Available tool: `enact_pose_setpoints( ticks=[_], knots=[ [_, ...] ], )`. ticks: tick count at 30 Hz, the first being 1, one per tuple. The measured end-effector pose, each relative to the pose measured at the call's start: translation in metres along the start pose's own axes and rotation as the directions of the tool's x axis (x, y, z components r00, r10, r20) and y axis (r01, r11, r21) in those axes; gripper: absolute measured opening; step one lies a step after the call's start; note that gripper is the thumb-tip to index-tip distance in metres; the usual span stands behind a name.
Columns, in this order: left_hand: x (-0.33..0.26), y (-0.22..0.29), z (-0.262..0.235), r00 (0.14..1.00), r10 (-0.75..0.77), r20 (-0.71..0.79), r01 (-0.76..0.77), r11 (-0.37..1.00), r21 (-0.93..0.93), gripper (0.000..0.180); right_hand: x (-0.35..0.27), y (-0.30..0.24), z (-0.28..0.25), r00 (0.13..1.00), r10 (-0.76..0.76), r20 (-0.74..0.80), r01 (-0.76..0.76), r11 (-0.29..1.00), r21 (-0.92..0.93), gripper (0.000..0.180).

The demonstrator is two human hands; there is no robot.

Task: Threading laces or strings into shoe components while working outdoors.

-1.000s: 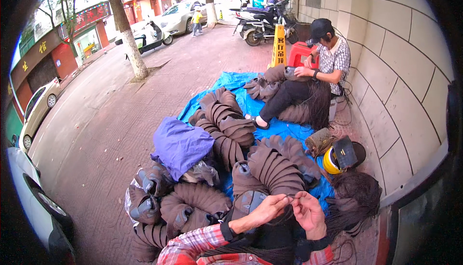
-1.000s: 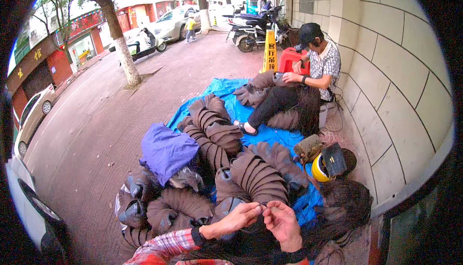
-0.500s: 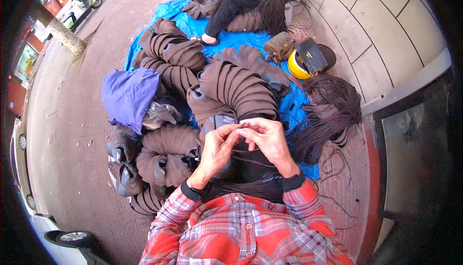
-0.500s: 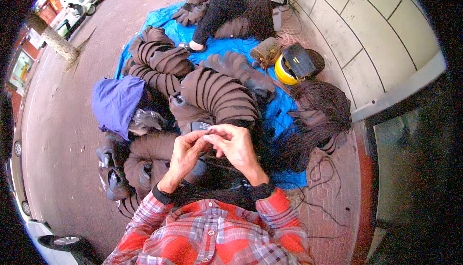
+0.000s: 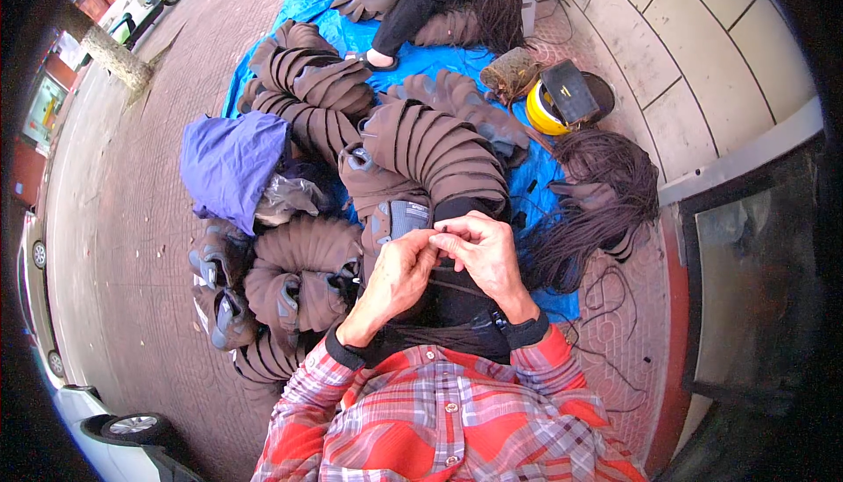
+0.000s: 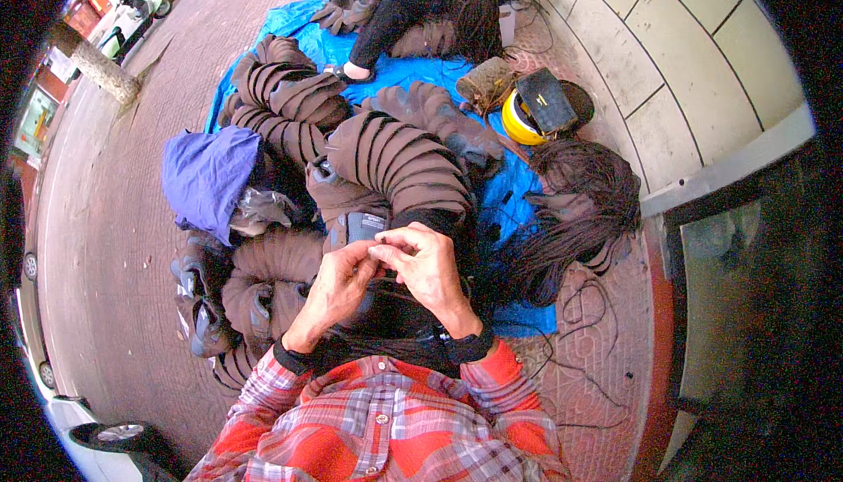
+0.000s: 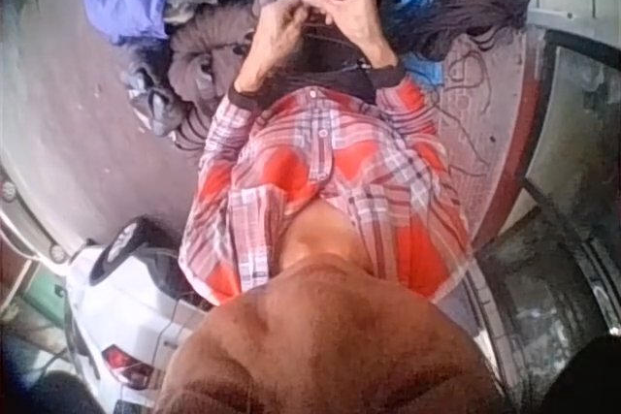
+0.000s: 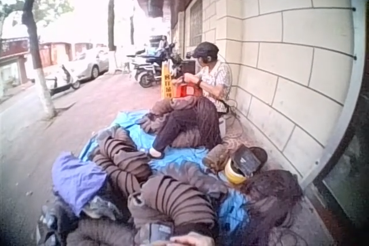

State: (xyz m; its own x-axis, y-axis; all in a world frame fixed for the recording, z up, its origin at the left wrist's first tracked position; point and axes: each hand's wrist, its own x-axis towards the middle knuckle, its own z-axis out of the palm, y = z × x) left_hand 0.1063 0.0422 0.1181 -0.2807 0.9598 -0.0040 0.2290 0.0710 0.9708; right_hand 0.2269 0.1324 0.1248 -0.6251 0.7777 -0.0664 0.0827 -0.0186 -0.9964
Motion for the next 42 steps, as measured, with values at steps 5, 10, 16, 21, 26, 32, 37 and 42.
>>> enact_pose_setpoints(
  ticks=[5,10,16,21,26,32,37,42],
  knots=[
    [-0.002,0.003,-0.008,0.997,-0.01,0.073,0.001,0.994,0.112,0.019,-0.002,0.006,0.0,0.989,-0.15,0.016,0.15,0.981,-0.124,0.011],
    [-0.02,-0.003,-0.011,0.887,0.447,-0.112,-0.2,0.593,0.78,0.032,0.019,-0.023,-0.008,0.997,-0.079,0.016,0.079,0.996,0.041,0.01],
    [-0.071,-0.062,-0.022,0.887,0.277,0.371,-0.457,0.647,0.61,0.037,0.114,-0.134,-0.065,0.918,-0.264,0.295,0.243,0.964,0.107,0.014],
    [-0.071,-0.077,-0.01,0.918,0.282,0.279,-0.394,0.58,0.713,0.047,0.108,-0.141,-0.056,0.958,-0.252,0.137,0.252,0.968,0.02,0.017],
    [-0.072,-0.083,-0.005,0.913,0.309,0.268,-0.404,0.575,0.712,0.048,0.094,-0.144,-0.066,0.969,-0.248,-0.02,0.246,0.966,-0.079,0.02],
    [-0.067,-0.092,-0.018,0.959,0.281,0.037,-0.272,0.875,0.4,0.024,0.067,-0.152,-0.096,0.935,-0.296,-0.197,0.257,0.945,-0.201,0.024],
    [-0.022,-0.078,-0.032,0.978,0.144,-0.15,-0.122,0.981,0.152,0.042,0.038,-0.157,-0.135,0.883,-0.343,-0.321,0.259,0.926,-0.277,0.028],
    [0.009,-0.004,-0.045,0.929,0.355,-0.102,-0.328,0.92,0.215,0.013,-0.004,-0.156,-0.192,0.799,-0.392,-0.456,0.238,0.903,-0.358,0.031]
  ],
)
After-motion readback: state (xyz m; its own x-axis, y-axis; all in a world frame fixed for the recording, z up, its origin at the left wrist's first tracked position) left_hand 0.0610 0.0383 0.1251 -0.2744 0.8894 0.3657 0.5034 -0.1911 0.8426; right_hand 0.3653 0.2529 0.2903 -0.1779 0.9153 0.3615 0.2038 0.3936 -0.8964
